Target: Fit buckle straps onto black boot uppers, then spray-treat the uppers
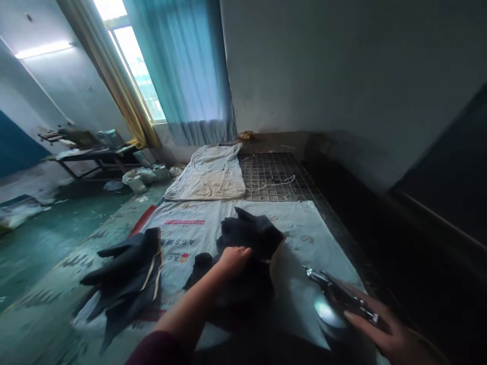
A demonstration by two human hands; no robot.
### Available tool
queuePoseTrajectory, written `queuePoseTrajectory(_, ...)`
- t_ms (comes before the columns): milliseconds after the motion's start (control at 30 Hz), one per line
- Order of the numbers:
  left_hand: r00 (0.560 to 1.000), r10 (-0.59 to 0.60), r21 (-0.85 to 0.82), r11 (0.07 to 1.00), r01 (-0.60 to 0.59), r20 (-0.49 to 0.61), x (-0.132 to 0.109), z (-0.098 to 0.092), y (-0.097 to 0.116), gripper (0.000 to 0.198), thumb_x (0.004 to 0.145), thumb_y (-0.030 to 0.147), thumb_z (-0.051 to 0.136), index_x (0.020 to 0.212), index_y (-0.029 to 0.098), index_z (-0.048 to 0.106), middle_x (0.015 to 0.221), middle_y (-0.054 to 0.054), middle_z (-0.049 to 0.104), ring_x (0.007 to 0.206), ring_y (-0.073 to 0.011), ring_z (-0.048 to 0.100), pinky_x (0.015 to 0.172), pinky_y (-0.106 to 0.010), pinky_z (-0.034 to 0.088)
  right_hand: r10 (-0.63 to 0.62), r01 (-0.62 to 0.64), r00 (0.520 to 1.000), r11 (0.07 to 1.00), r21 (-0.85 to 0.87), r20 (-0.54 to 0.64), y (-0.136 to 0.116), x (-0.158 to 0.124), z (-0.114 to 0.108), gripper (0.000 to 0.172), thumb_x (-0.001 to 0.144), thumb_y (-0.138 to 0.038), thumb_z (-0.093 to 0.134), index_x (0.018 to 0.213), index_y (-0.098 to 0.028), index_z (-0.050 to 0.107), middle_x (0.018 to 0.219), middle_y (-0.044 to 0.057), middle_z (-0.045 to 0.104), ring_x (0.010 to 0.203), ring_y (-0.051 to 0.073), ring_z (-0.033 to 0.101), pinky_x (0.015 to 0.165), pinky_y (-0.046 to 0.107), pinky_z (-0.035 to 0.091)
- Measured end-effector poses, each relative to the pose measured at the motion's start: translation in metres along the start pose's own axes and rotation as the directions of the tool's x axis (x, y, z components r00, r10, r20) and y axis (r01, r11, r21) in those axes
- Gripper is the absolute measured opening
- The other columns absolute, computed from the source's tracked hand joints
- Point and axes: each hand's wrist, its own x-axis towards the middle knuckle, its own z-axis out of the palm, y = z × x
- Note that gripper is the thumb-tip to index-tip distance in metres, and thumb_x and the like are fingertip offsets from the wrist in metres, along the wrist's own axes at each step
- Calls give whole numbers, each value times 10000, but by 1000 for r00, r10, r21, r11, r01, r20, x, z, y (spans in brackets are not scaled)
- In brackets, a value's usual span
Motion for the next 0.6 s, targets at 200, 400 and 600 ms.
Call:
queuePoseTrajectory(200,993,-45,-18,999,48,105,-28,19,33,193,748,118,491,918,143,579,808,-120,650,731,-276,641,615,-359,494,16,-21,998,997,74,65,9,-2,-6,439,691,-400,533,1081,-237,653,1159,36,624,1108,264,544,981,326,408)
queuePoseTrajectory(400,983,-180,-110,977,184,40,-59,53,44,374,718,43,431,1038,163,585,1155,-101,596,1087,-214,540,913,-332,451,49,-75,980,989,131,191,22,14,0,540,697,-421,527,1176,-177,581,1203,82,594,1084,271,558,970,377,408)
queuePoseTrajectory(600,879,-99,-54,995,84,-467,-114,72,38,421,643,30,420,1009,148,594,1230,-133,541,1155,-252,489,920,-396,457,-32,-17,912,993,114,410,1,51,12,579,641,-354,534,1159,-99,579,1136,119,628,1053,299,564,950,410,402)
